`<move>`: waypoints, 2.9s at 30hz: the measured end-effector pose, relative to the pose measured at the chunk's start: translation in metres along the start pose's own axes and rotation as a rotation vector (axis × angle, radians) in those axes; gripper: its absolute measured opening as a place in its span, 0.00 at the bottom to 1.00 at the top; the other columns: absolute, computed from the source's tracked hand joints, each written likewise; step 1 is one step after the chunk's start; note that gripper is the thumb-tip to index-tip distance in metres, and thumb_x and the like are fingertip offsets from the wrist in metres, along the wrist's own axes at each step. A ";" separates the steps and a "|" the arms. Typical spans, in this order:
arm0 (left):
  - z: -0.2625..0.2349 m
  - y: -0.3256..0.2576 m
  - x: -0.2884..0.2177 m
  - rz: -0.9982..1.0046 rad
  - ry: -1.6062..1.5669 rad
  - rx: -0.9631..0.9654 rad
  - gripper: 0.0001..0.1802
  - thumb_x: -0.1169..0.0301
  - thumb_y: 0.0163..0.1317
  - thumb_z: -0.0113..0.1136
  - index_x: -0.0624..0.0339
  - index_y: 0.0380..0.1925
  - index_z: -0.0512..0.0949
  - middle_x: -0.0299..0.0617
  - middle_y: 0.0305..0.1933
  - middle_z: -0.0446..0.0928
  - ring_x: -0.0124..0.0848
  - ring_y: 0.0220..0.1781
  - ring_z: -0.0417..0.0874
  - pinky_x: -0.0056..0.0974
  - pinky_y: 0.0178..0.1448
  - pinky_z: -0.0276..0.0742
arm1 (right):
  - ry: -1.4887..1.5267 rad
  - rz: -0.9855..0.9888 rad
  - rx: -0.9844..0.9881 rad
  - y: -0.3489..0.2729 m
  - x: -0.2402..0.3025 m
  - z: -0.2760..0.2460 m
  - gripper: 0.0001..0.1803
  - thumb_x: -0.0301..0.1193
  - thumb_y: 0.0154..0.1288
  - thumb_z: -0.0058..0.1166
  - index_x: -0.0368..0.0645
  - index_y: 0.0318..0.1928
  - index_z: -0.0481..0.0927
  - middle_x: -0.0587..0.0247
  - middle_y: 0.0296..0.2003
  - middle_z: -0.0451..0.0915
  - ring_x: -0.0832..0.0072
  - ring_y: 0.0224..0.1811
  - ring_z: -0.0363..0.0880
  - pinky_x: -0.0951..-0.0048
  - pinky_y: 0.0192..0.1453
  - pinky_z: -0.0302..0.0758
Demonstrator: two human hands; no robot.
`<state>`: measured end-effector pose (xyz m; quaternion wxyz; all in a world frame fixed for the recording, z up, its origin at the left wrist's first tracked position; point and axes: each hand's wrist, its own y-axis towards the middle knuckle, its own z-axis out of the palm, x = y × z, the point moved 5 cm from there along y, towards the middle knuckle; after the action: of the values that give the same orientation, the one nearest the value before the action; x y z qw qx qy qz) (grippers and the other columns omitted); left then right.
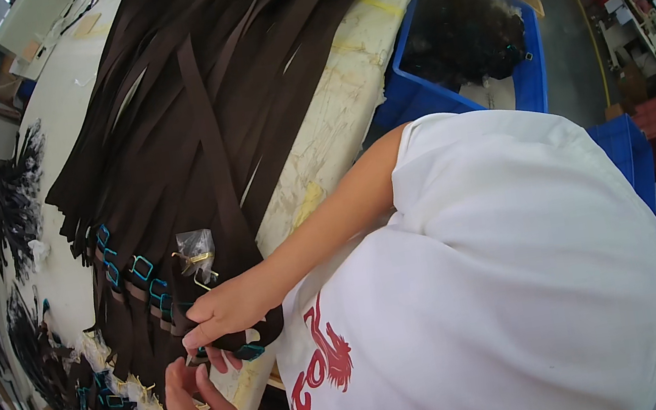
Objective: The person assembles brown fabric belts by attaching teal metal buckles. They pick up a belt strap, thread it through the buckle, and secure it by hand. The person repeats this process for multiple belts, placing the finished items on a pile on the table.
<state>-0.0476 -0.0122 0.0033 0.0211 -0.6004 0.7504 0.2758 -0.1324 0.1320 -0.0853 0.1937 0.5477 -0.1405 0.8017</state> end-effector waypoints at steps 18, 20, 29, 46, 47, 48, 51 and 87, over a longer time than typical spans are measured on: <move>0.031 -0.043 0.038 -0.658 -0.992 -0.014 0.22 0.59 0.81 0.55 0.69 0.33 0.78 0.43 0.20 0.76 0.30 0.14 0.70 0.35 0.19 0.65 | -0.799 -0.264 -0.060 -0.021 0.049 0.000 0.20 0.36 0.69 0.70 0.38 0.48 0.74 0.52 0.40 0.83 0.52 0.41 0.86 0.55 0.42 0.79; 0.034 -0.052 0.043 -0.823 -1.164 -0.165 0.24 0.58 0.81 0.55 0.66 0.28 0.74 0.48 0.19 0.75 0.31 0.14 0.68 0.34 0.19 0.66 | -0.779 -0.350 -0.186 -0.024 0.060 -0.007 0.21 0.37 0.66 0.72 0.40 0.44 0.73 0.54 0.44 0.82 0.52 0.43 0.86 0.54 0.43 0.79; 0.019 -0.021 0.011 -0.532 -0.880 0.051 0.28 0.55 0.84 0.51 0.69 0.31 0.79 0.46 0.21 0.78 0.30 0.18 0.75 0.35 0.24 0.68 | -0.935 -0.641 -0.208 -0.031 0.049 -0.008 0.12 0.27 0.68 0.68 0.38 0.41 0.76 0.58 0.40 0.77 0.55 0.42 0.80 0.57 0.46 0.77; -0.072 0.030 0.023 0.111 -0.440 0.279 0.15 0.69 0.79 0.63 0.75 0.39 0.86 0.50 0.33 0.86 0.36 0.27 0.81 0.40 0.34 0.76 | -0.412 -0.543 0.244 -0.040 0.103 -0.015 0.11 0.25 0.70 0.68 0.37 0.35 0.77 0.54 0.60 0.76 0.63 0.61 0.76 0.59 0.61 0.73; -0.074 0.022 0.037 0.057 -0.381 0.313 0.15 0.69 0.79 0.63 0.74 0.39 0.86 0.51 0.33 0.87 0.36 0.28 0.82 0.40 0.35 0.76 | -0.383 -0.520 0.295 -0.043 0.104 -0.020 0.11 0.24 0.70 0.67 0.38 0.34 0.75 0.53 0.62 0.74 0.61 0.65 0.74 0.58 0.62 0.72; -0.071 0.018 0.043 -0.001 -0.323 0.347 0.15 0.69 0.79 0.63 0.74 0.39 0.86 0.51 0.34 0.87 0.37 0.29 0.83 0.41 0.36 0.77 | -0.403 -0.480 0.305 -0.046 0.103 -0.023 0.11 0.25 0.72 0.67 0.39 0.35 0.75 0.53 0.63 0.75 0.63 0.66 0.75 0.59 0.58 0.74; -0.061 0.005 0.047 -0.078 -0.228 0.398 0.14 0.69 0.79 0.63 0.73 0.42 0.86 0.51 0.40 0.89 0.38 0.36 0.86 0.41 0.42 0.80 | -0.425 -0.359 0.354 -0.042 0.091 -0.027 0.11 0.26 0.73 0.66 0.38 0.36 0.75 0.54 0.62 0.75 0.64 0.60 0.78 0.59 0.53 0.76; 0.015 -0.006 0.018 -0.144 -0.846 0.410 0.29 0.49 0.73 0.68 0.69 0.29 0.81 0.43 0.22 0.83 0.24 0.17 0.78 0.29 0.28 0.72 | -0.445 -0.284 0.285 -0.028 0.063 0.008 0.15 0.35 0.76 0.63 0.39 0.35 0.76 0.62 0.30 0.80 0.65 0.36 0.78 0.63 0.45 0.75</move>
<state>-0.0511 -0.0222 -0.0180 0.4619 -0.4691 0.6713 0.3404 -0.1332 0.1635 -0.0232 0.1897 0.7459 0.0124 0.6383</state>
